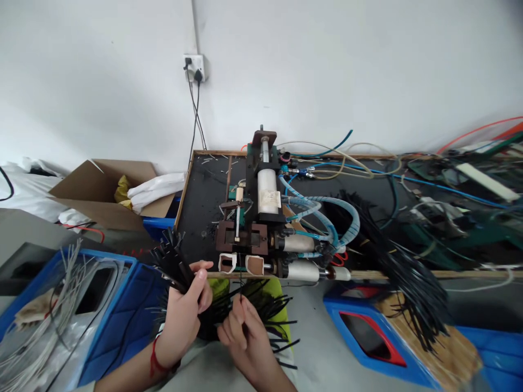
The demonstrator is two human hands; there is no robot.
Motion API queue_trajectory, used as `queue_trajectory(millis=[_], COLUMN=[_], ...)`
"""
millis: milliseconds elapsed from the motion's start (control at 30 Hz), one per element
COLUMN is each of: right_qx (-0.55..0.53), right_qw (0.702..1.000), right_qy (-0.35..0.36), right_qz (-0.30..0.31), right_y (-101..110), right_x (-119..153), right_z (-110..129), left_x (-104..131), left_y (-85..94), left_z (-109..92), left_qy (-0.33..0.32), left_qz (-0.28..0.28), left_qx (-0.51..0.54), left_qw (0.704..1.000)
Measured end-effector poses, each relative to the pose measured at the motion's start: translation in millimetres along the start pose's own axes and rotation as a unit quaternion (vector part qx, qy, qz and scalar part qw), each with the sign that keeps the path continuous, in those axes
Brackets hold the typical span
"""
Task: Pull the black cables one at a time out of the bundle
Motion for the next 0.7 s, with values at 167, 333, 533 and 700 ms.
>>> queue_trajectory(millis=[167,333,533,700], right_qx=[-0.062,-0.058,-0.063,-0.045], right_qw=[0.998,0.998,0.998,0.999], right_qy=[0.004,-0.016,-0.018,-0.027], right_qz=[-0.007,-0.01,-0.011,-0.013], right_y=[-0.9,1.6,-0.4,0.3], right_x=[-10.1,-14.6,-18.1,-19.0], right_z=[2.6,-1.9,-3.4,-4.6], left_x=[0.6,1.7,1.9,-0.4], left_y=[-0.8,0.3,0.1,-2.5], left_z=[-2.7,2.7,4.4,4.0], left_qy=[0.007,0.016,0.011,0.013], left_qz=[-0.002,0.031,0.051,0.076], left_qx=[0.0,-0.003,-0.002,0.015], left_qw=[1.0,0.999,0.999,0.997])
Point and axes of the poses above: each hand's wrist, its own x-axis away from the middle knuckle, its own y-axis out of the back of the hand, z = x × y, the point moved 4 cm from there along -x, towards the middle knuckle, and after that the axes turned 9 degrees about z, right-handed, at the moved point
